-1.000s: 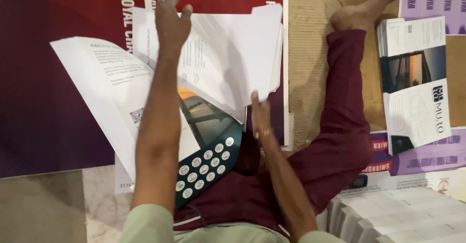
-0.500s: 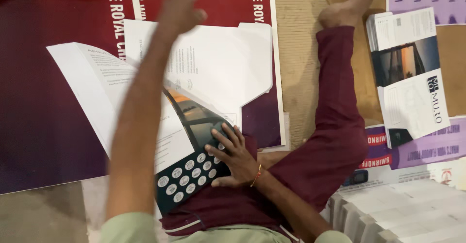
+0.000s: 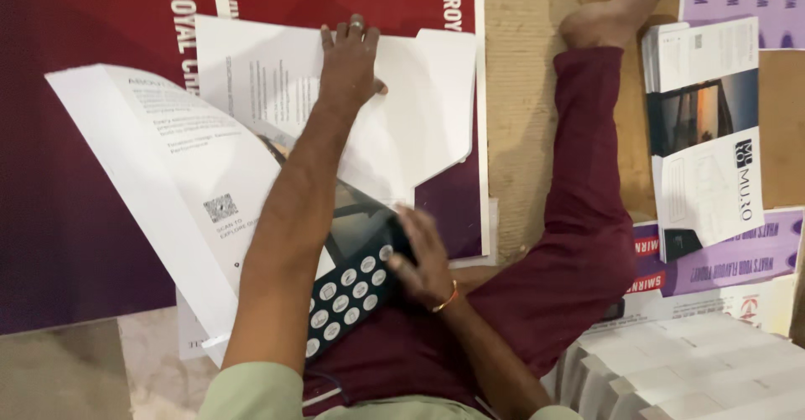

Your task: The person sits on the floor and assembles booklets by inserting a perforated sheet into a folded cover. They repeatedly pick up a cover, open it, insert the sheet, and place the finished booklet aside.

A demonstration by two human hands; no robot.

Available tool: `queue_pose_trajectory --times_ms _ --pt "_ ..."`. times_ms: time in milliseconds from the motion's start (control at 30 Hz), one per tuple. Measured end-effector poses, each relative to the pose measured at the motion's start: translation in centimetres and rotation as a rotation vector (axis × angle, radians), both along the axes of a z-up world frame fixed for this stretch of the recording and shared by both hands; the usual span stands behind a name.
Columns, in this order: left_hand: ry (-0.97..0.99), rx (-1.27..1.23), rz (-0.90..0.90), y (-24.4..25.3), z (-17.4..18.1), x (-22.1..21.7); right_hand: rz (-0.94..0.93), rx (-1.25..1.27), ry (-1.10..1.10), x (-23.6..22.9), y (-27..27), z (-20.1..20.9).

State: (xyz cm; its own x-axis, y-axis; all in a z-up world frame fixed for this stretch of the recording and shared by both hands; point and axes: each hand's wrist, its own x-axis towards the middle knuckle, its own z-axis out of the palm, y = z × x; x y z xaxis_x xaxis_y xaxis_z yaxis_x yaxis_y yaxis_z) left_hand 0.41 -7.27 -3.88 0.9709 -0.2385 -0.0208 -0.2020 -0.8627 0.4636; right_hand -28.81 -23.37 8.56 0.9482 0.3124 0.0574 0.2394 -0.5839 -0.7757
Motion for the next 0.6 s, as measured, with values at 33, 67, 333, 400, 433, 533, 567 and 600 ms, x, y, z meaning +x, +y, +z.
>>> queue_pose_trajectory --times_ms 33,67,333,400,433,533,567,600 --pt "-0.013 -0.023 0.001 0.0 0.1 -0.1 -0.092 -0.010 -0.001 0.6 -0.4 -0.3" --pt "-0.035 -0.044 0.003 0.2 0.2 0.1 -0.183 -0.019 -0.010 1.6 -0.7 -0.6" --pt "0.125 -0.300 0.058 1.7 1.8 -0.2 -0.621 0.028 -0.056 12.2 -7.1 -1.8" --pt "0.175 -0.299 0.033 1.9 1.6 -0.2 -0.529 0.198 0.265 15.0 -9.2 -2.1" --pt "0.167 -0.262 -0.009 1.7 1.5 -0.2 -0.391 0.034 0.212 16.1 -9.8 -2.7" --pt "0.170 -0.067 -0.141 0.1 0.8 -1.5 -0.132 0.211 0.325 18.1 -11.1 -5.7" --pt "0.176 0.014 -0.184 -0.6 0.8 -2.1 -0.161 0.719 0.546 18.4 -11.3 -6.9" --pt "0.179 0.052 -0.187 -1.1 0.9 -2.4 -0.191 1.238 0.764 18.8 -10.9 -8.2"
